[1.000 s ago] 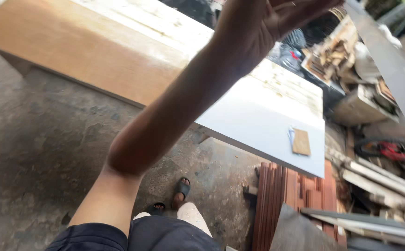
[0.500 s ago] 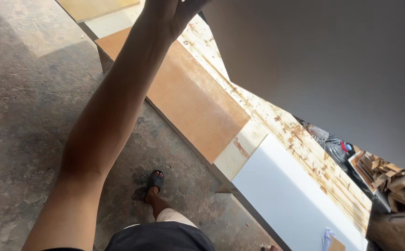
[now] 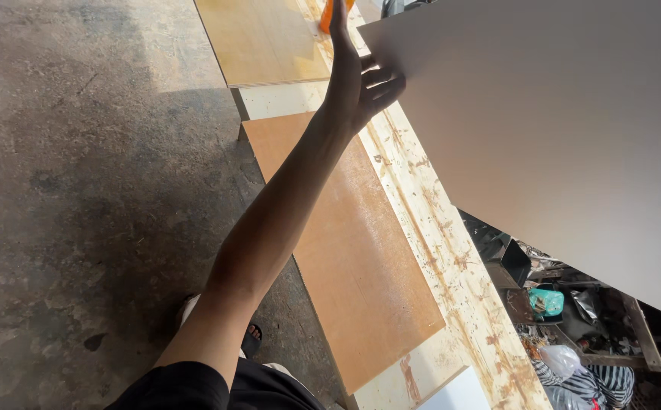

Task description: The person wipes a white rectangular panel with a cloth wrapped around a small wooden block, then flips the panel and continues wiping. The person repeats the wiping process on a second white panel.

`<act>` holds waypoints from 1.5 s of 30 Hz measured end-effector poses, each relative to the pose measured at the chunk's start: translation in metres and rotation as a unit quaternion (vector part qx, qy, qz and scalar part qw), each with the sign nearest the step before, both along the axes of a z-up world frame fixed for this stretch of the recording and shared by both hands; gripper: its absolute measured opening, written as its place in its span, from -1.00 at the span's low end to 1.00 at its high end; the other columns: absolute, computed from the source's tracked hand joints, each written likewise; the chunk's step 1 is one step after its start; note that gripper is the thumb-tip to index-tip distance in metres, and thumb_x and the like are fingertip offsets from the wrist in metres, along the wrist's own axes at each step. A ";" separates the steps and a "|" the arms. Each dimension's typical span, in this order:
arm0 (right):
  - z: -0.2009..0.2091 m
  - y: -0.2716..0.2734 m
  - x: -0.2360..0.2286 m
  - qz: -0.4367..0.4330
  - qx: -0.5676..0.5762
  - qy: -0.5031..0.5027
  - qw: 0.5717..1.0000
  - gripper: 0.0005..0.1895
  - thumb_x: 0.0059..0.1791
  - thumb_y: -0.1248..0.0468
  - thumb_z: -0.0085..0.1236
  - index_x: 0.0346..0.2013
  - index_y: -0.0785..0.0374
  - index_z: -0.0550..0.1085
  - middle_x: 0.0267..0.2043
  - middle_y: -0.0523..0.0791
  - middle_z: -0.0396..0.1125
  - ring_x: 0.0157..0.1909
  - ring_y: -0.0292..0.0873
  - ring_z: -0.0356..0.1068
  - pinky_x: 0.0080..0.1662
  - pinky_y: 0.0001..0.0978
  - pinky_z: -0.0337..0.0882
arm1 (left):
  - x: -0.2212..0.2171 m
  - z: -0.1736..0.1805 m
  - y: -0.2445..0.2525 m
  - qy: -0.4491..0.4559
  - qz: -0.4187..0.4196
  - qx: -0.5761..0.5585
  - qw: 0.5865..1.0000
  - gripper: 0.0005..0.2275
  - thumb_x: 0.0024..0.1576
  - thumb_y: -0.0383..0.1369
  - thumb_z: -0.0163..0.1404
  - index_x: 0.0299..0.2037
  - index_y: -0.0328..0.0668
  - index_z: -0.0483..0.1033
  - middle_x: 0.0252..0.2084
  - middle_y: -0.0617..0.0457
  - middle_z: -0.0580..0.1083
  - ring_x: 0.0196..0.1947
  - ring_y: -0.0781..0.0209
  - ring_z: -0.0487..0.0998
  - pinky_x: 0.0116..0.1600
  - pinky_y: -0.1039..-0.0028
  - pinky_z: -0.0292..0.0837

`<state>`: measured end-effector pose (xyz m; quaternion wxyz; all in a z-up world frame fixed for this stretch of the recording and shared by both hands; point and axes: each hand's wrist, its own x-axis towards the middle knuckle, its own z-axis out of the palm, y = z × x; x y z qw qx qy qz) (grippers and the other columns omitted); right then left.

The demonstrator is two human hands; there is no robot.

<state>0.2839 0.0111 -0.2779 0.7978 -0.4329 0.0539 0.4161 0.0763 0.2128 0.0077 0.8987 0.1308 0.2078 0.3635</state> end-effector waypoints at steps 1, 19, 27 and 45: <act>0.000 0.010 -0.001 0.006 -0.002 0.000 1.000 -0.36 -0.01 -0.38 -0.04 -0.12 0.13 0.39 -0.08 -0.04 0.34 -0.02 0.04 0.42 0.16 0.23 0.37 | 0.005 -0.011 0.017 0.001 0.006 -0.002 1.000 -0.14 -0.33 0.29 -0.19 0.02 -0.30 0.42 -0.19 -0.13 0.39 -0.26 0.09 0.48 -0.30 0.35 0.53; 0.002 0.142 0.062 -0.076 -0.070 -0.015 0.995 -0.38 -0.01 -0.36 -0.04 -0.12 0.13 0.38 -0.08 -0.05 0.34 -0.02 0.03 0.42 0.16 0.21 0.37 | 0.029 -0.490 0.060 0.403 -0.085 -0.201 0.889 -0.79 0.03 -0.37 -0.10 -0.67 -0.10 0.27 -0.70 0.11 0.19 -0.74 0.31 0.28 -0.65 0.61 0.00; -0.023 0.136 0.038 -0.147 -0.102 -0.011 0.984 -0.38 -0.01 -0.36 -0.04 -0.12 0.13 0.38 -0.08 -0.05 0.33 -0.02 0.03 0.42 0.16 0.21 0.37 | 0.055 -0.399 0.087 0.331 -0.286 -0.015 0.899 -0.92 -0.05 -0.48 0.25 -0.43 -0.30 0.62 -0.61 -0.05 0.55 -0.66 0.36 0.56 -0.46 0.79 0.51; -0.054 0.141 -0.022 -0.253 -0.113 0.007 0.961 -0.40 0.00 -0.34 -0.04 -0.13 0.13 0.37 -0.09 -0.06 0.32 -0.02 0.02 0.41 0.15 0.20 0.37 | 0.093 -0.345 0.117 0.090 -0.265 -0.188 0.942 -0.79 0.12 -0.59 0.19 -0.06 -0.50 0.54 -0.22 -0.19 0.61 -0.20 0.03 0.69 0.10 0.26 0.65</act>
